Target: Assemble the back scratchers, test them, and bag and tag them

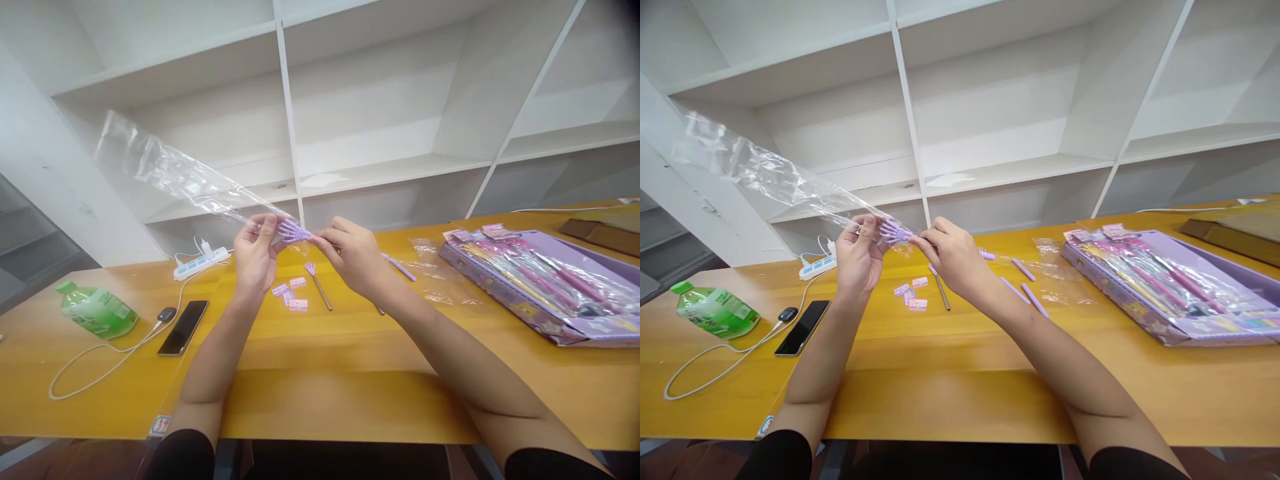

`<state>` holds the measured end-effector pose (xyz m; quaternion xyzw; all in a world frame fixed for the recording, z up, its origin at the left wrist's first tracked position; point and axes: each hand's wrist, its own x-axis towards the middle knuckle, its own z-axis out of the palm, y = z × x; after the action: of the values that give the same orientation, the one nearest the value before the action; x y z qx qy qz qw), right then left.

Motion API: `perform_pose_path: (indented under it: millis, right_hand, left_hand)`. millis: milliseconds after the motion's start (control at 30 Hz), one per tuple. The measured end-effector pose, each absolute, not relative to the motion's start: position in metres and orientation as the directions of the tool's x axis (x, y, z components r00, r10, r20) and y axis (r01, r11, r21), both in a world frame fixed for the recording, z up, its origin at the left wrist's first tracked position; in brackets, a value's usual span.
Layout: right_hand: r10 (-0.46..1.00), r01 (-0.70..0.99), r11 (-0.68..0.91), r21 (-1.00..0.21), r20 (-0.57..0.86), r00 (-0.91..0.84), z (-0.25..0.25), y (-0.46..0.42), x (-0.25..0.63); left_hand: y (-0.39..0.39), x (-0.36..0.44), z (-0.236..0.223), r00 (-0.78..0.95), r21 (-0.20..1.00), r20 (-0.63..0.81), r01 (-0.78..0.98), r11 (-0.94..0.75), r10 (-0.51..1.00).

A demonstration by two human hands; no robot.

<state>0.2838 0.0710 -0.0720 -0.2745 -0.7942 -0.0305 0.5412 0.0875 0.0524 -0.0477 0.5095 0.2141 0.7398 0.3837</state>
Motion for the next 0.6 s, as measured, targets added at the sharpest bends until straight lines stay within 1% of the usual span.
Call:
perform_pose_path:
  millis: [67, 167, 233, 300, 500, 533, 600]
  right_hand:
    - [0.431, 0.453, 0.840, -0.301, 0.876, -0.217, -0.072, 0.074, 0.285]
    - [0.543, 0.400, 0.801, -0.445, 0.821, -0.174, -0.071, 0.076, 0.287]
    - [0.610, 0.364, 0.769, -0.526, 0.774, -0.170, -0.069, 0.075, 0.288]
    - [0.652, 0.338, 0.745, -0.575, 0.736, -0.184, -0.065, 0.073, 0.292]
    - [0.751, 0.348, 0.658, -0.667, 0.552, -0.363, -0.049, 0.073, 0.318]
    - [0.753, 0.347, 0.655, -0.671, 0.542, -0.374, -0.047, 0.073, 0.322]
    - [0.732, 0.355, 0.681, -0.640, 0.575, -0.366, -0.046, 0.075, 0.327]
  left_hand:
    - [0.052, 0.093, -0.051, -0.145, 0.728, 0.580, -0.351, -0.590, 0.802]
    - [0.051, 0.102, -0.057, -0.112, 0.756, 0.552, -0.350, -0.552, 0.827]
    - [0.052, 0.105, -0.058, -0.109, 0.768, 0.537, -0.347, -0.538, 0.836]
    - [0.054, 0.103, -0.057, -0.142, 0.763, 0.535, -0.342, -0.549, 0.833]
    - [0.066, 0.059, -0.036, -0.325, 0.676, 0.583, -0.315, -0.667, 0.745]
    - [0.067, 0.051, -0.032, -0.353, 0.666, 0.583, -0.308, -0.680, 0.731]
    - [0.069, 0.040, -0.028, -0.378, 0.658, 0.586, -0.295, -0.693, 0.717]
